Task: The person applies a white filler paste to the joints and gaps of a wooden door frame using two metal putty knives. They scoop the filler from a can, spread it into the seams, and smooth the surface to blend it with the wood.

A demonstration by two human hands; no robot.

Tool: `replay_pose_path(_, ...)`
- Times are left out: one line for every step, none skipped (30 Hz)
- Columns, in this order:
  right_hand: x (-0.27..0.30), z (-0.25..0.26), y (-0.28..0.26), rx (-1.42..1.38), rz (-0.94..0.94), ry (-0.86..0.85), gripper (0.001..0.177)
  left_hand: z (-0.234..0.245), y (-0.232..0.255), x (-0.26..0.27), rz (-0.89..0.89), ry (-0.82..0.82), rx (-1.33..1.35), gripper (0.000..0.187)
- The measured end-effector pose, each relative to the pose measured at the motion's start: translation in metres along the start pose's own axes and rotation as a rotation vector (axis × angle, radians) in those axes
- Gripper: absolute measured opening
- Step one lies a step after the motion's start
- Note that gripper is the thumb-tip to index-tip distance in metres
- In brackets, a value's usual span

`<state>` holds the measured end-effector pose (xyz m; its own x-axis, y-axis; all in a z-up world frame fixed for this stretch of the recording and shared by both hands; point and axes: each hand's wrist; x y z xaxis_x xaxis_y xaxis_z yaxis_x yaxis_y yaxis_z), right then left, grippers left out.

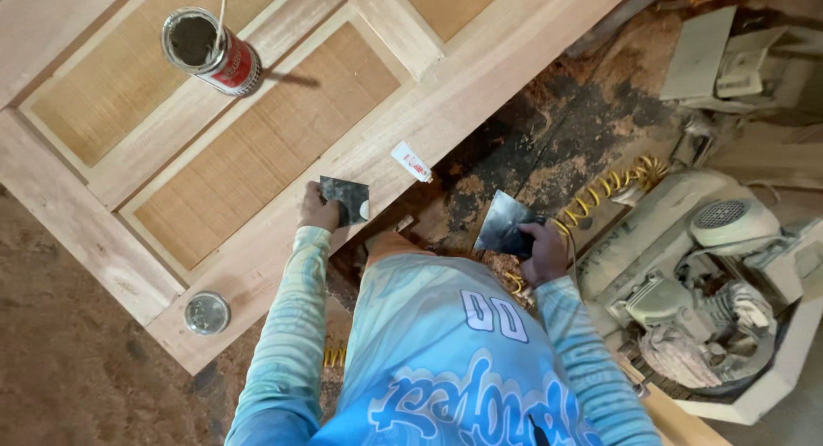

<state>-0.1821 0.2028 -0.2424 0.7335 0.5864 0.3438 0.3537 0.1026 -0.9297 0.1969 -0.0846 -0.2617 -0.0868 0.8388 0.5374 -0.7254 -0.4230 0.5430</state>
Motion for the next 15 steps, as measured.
replay_pose_path(0.003,-0.002,0.001,-0.133,-0.077,0.011,0.010,0.010,0.009,0.012,-0.119,0.133,-0.163,0.033)
replay_pose_path(0.006,-0.006,0.000,-0.267,-0.152,0.027,0.012,0.019,0.018,0.024,-0.242,0.263,-0.328,0.029)
replay_pose_path(0.009,-0.011,-0.004,-0.228,-0.175,-0.035,0.014,0.026,0.030,0.035,-0.367,0.391,-0.493,0.025)
replay_pose_path(0.010,-0.017,-0.008,-0.191,-0.195,-0.091,0.017,0.028,0.044,0.043,-0.365,0.372,-0.383,0.029)
replay_pose_path(0.010,-0.023,-0.013,-0.154,-0.215,-0.147,0.020,0.028,0.058,0.048,-0.362,0.351,-0.273,0.034)
replay_pose_path(0.011,-0.029,-0.018,-0.115,-0.236,-0.201,0.024,0.022,0.073,0.053,-0.357,0.324,-0.163,0.038)
replay_pose_path(0.010,-0.034,-0.021,-0.077,-0.257,-0.254,0.028,0.012,0.090,0.054,-0.416,0.261,-0.159,0.035)
replay_pose_path(0.011,-0.041,-0.023,-0.040,-0.279,-0.308,0.031,-0.002,0.107,0.052,-0.474,0.197,-0.157,0.032)
replay_pose_path(0.009,-0.050,-0.022,0.126,-0.236,-0.396,0.029,-0.020,0.125,0.049,-0.578,0.162,-0.450,0.036)
replay_pose_path(0.005,-0.058,-0.020,0.293,-0.195,-0.483,0.029,-0.038,0.142,0.044,-0.676,0.121,-0.747,0.040)
replay_pose_path(0.004,-0.068,-0.014,0.227,-0.207,-0.410,0.026,-0.055,0.154,0.039,-0.653,0.087,-0.447,0.039)
replay_pose_path(0.004,-0.078,-0.006,0.162,-0.219,-0.338,0.023,-0.070,0.162,0.036,-0.613,0.053,-0.150,0.039)
replay_pose_path(0.003,-0.085,0.002,0.098,-0.231,-0.266,0.020,-0.086,0.169,0.032,-0.647,0.075,-0.163,0.042)
replay_pose_path(0.003,-0.091,0.010,0.113,-0.240,-0.274,0.020,-0.099,0.173,0.028,-0.679,0.097,-0.179,0.044)
replay_pose_path(0.001,-0.096,0.018,0.128,-0.248,-0.283,0.019,-0.109,0.176,0.023,-0.712,0.119,-0.195,0.047)
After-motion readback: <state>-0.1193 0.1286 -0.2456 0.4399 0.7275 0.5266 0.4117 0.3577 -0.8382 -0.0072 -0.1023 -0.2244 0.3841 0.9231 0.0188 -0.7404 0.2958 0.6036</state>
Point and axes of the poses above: each hand's wrist, its own x-axis away from the middle knuckle, its own z-axis out of the back of the hand, y = z × x, and after that the axes turned 13 degrees about z, right-handed
